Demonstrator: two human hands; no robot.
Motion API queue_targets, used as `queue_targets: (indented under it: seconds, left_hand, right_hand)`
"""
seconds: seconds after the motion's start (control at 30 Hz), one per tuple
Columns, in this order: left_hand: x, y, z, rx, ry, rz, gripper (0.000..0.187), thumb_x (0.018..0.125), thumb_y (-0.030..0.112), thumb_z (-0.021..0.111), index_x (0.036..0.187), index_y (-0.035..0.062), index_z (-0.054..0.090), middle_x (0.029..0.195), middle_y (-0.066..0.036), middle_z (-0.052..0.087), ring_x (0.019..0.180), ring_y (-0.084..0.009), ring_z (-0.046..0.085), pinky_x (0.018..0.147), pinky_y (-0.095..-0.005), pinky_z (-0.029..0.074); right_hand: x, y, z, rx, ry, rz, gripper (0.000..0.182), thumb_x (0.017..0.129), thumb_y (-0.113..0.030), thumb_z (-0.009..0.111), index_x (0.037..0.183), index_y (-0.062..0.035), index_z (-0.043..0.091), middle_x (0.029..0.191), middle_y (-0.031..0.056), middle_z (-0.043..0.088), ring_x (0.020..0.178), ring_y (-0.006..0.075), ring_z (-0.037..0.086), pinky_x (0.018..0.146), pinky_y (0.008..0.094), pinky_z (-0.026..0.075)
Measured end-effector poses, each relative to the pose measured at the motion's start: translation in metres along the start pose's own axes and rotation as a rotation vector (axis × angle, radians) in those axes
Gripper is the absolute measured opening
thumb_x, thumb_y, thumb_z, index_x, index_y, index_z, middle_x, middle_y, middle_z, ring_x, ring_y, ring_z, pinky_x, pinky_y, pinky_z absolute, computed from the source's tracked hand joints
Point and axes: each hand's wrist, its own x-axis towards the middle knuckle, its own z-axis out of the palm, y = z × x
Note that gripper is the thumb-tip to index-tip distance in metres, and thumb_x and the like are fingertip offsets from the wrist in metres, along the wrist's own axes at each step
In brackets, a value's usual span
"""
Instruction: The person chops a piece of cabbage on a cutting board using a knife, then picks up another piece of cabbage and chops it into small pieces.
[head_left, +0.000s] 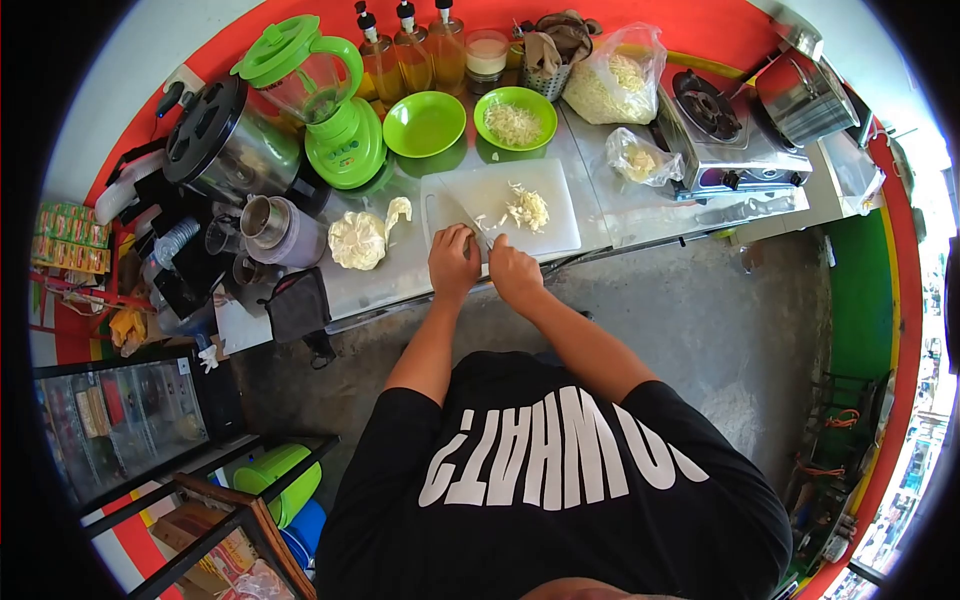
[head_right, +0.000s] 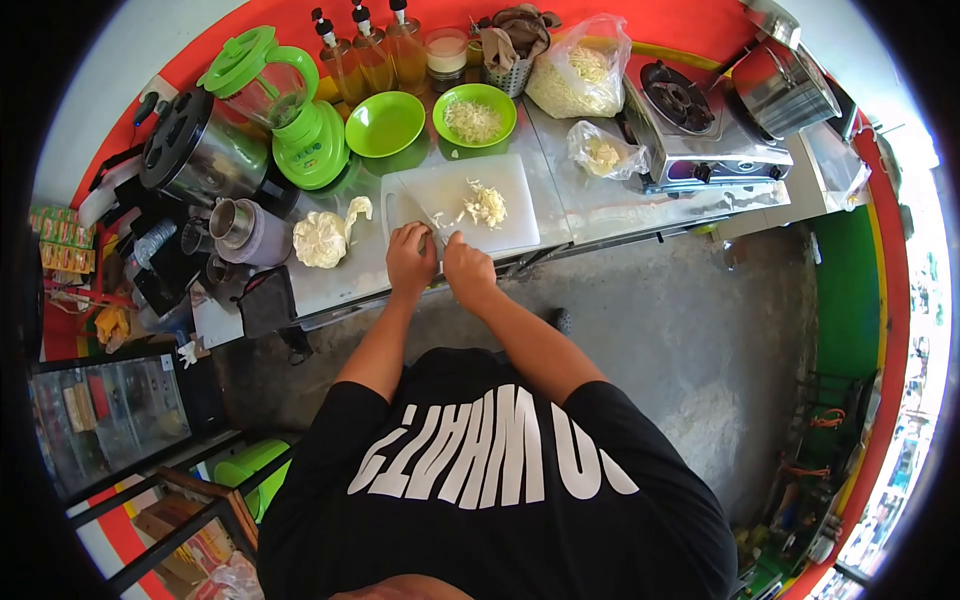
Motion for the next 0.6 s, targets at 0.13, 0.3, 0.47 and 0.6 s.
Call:
queue_targets:
  seconds: [0.13,0.3,0.47,0.6]
  left_hand:
    - [0.001,0.001,-0.002,0.002,-0.039,-0.019,0.012,0.082,0.005,0.068,0.094,0.0058,0.068,0.102,-0.007,0.069,0.098,-0.0317,0.064,0.084,-0.0409,0.053]
    - [-0.001,0.0,0.001,-0.004,-0.007,-0.059,0.013,0.081,0.004,0.068,0.094,0.0051,0.068,0.101,-0.007,0.07,0.097,-0.0311,0.064,0.084,-0.0399,0.053]
    - [-0.001,0.002,-0.002,-0.008,-0.02,-0.05,0.013,0.081,0.002,0.068,0.094,0.0046,0.068,0.101,-0.008,0.07,0.097,-0.0313,0.065,0.084,-0.04,0.053]
    - [0.001,0.003,-0.004,-0.04,-0.005,-0.032,0.012,0.082,0.001,0.066,0.093,0.0037,0.068,0.1,-0.008,0.07,0.096,-0.032,0.065,0.084,-0.0403,0.053]
  right_hand:
    - [0.006,-0.001,-0.004,-0.038,0.045,-0.08,0.031,0.106,-0.03,0.05,0.105,0.0007,0.048,0.089,0.025,0.073,0.087,0.0423,0.073,0.076,0.0504,0.059]
    - [-0.014,0.0,-0.003,0.009,-0.021,0.002,0.031,0.106,-0.03,0.049,0.105,0.0006,0.048,0.089,0.0251,0.073,0.086,0.0428,0.073,0.076,0.0505,0.059]
    - [0.0,-0.001,-0.005,0.023,0.025,-0.054,0.031,0.107,-0.03,0.048,0.105,0.0009,0.049,0.09,0.0264,0.072,0.087,0.0435,0.073,0.077,0.0511,0.059]
    - [0.003,-0.003,-0.005,-0.036,0.018,-0.077,0.032,0.107,-0.031,0.048,0.104,0.0011,0.049,0.09,0.0262,0.072,0.088,0.0435,0.073,0.077,0.0511,0.059]
